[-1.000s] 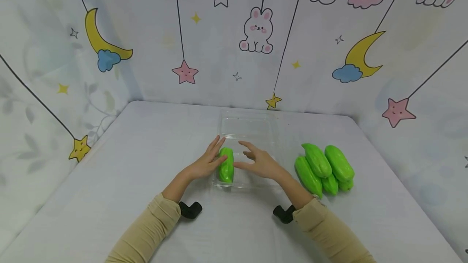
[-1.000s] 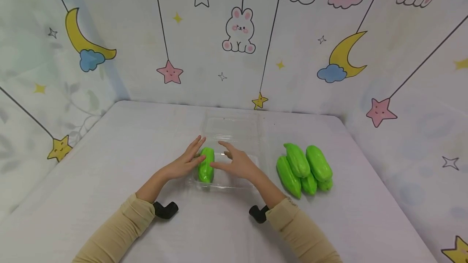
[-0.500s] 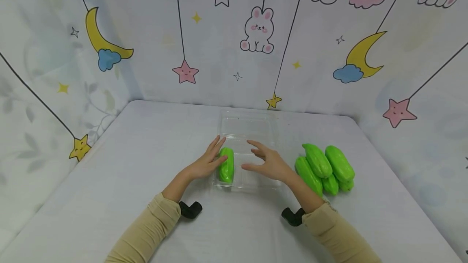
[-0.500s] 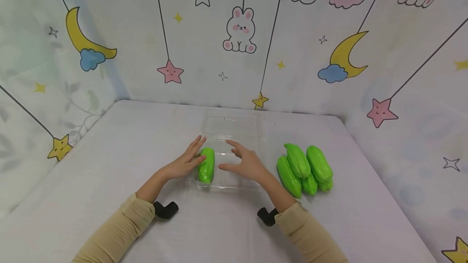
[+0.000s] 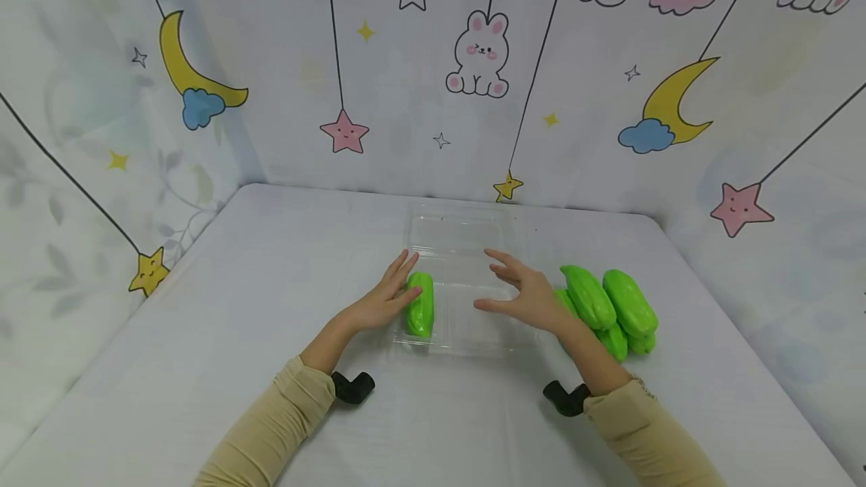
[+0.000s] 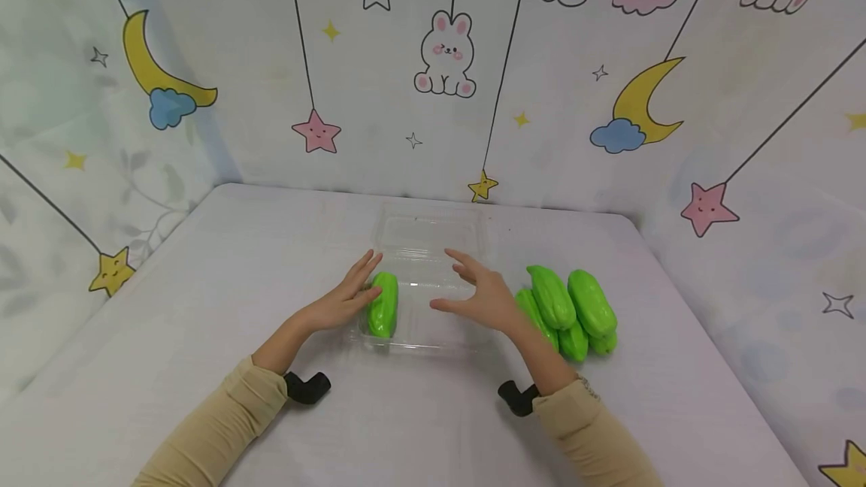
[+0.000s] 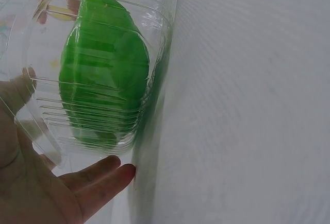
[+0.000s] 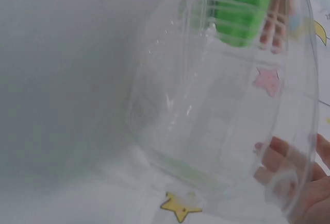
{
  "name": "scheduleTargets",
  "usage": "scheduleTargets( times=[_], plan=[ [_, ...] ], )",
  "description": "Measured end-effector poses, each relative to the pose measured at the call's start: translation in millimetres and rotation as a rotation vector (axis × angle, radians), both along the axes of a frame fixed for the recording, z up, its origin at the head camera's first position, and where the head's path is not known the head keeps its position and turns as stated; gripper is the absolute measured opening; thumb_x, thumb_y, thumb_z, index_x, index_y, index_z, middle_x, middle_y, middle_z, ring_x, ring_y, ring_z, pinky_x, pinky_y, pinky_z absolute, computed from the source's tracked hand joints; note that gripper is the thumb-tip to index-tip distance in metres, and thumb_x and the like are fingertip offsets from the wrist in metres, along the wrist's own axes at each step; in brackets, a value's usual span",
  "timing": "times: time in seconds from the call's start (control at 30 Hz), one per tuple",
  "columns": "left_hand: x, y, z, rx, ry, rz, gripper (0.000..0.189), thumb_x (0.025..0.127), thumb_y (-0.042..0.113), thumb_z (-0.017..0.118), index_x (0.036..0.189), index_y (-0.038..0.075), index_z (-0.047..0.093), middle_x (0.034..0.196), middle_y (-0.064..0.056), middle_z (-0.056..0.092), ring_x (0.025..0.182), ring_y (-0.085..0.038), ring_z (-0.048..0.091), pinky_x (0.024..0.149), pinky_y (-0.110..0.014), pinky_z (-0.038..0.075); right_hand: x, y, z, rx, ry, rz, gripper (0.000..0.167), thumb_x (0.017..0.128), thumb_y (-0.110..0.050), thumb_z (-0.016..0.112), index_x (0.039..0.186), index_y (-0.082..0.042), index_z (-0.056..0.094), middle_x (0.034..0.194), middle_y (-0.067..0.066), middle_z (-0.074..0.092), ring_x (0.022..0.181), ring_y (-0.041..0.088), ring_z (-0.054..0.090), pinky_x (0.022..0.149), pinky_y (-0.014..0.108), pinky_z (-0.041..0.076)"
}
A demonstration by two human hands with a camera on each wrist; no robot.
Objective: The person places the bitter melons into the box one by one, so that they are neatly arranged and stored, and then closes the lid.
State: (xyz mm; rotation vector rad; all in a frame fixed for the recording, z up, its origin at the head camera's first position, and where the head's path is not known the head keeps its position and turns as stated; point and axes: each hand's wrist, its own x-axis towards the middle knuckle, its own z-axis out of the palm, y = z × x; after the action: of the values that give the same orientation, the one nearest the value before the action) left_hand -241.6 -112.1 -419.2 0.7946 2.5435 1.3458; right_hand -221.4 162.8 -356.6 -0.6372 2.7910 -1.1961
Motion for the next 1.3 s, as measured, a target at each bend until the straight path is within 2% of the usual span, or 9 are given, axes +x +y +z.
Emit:
scheduleTargets(
  times=[0.27, 0.63, 0.9, 1.13, 1.3],
  plan=[
    [0.7, -0.3, 1.5, -0.010, -0.008, 0.009, 0.062, 0.099, 0.033, 0.038, 0.149, 0.016, 0.003, 0.152, -0.011, -0.011, 0.137, -0.031, -0.006, 0.105, -0.056, 0.014, 2.9, 17, 8.6, -0.010, -0.077, -0.027, 0.085, 0.071, -0.045, 0.076, 0.142, -0.031, 0.031, 0.139, 0.012, 0.041, 0.127, 0.027, 0.039, 0.096, 0.052, 0.035],
    [1.9, 0.3, 3.2, -0.019, -0.021, 0.007, 0.061, 0.100, 0.034, 0.036, 0.149, 0.019, 0.003, 0.152, -0.010, -0.012, 0.137, -0.031, -0.006, 0.104, -0.057, 0.013, 6.7, 34, 8.2, -0.022, -0.057, -0.052, 0.084, 0.073, -0.041, 0.076, 0.142, -0.031, 0.029, 0.140, 0.013, 0.039, 0.128, 0.030, 0.036, 0.092, 0.054, 0.038],
    [1.1, 0.5, 2.7, -0.015, -0.022, 0.014, 0.061, 0.100, 0.034, 0.035, 0.149, 0.017, 0.003, 0.152, -0.009, -0.012, 0.137, -0.031, -0.007, 0.105, -0.057, 0.011, 9.8, 49, 17.1, -0.002, -0.056, -0.077, 0.089, 0.068, -0.044, 0.078, 0.142, -0.033, 0.029, 0.140, 0.010, 0.040, 0.128, 0.025, 0.037, 0.100, 0.053, 0.030],
    [0.9, 0.2, 3.3, -0.002, -0.024, 0.006, 0.061, 0.100, 0.034, 0.036, 0.149, 0.015, 0.003, 0.152, -0.010, -0.012, 0.137, -0.031, -0.007, 0.105, -0.057, 0.012, 7.6, 63, 17.9, 0.037, -0.060, -0.093, 0.092, 0.066, -0.047, 0.078, 0.142, -0.034, 0.028, 0.142, 0.011, 0.038, 0.129, 0.027, 0.036, 0.098, 0.056, 0.030],
    [0.2, 0.5, 1.9, -0.012, -0.027, 0.008, 0.060, 0.100, 0.035, 0.035, 0.149, 0.019, 0.003, 0.152, -0.009, -0.012, 0.137, -0.030, -0.007, 0.105, -0.057, 0.012, 10.1, 71, 18.9, 0.040, -0.050, -0.098, 0.091, 0.069, -0.043, 0.078, 0.144, -0.030, 0.028, 0.142, 0.014, 0.037, 0.129, 0.030, 0.034, 0.097, 0.058, 0.029]
  ],
)
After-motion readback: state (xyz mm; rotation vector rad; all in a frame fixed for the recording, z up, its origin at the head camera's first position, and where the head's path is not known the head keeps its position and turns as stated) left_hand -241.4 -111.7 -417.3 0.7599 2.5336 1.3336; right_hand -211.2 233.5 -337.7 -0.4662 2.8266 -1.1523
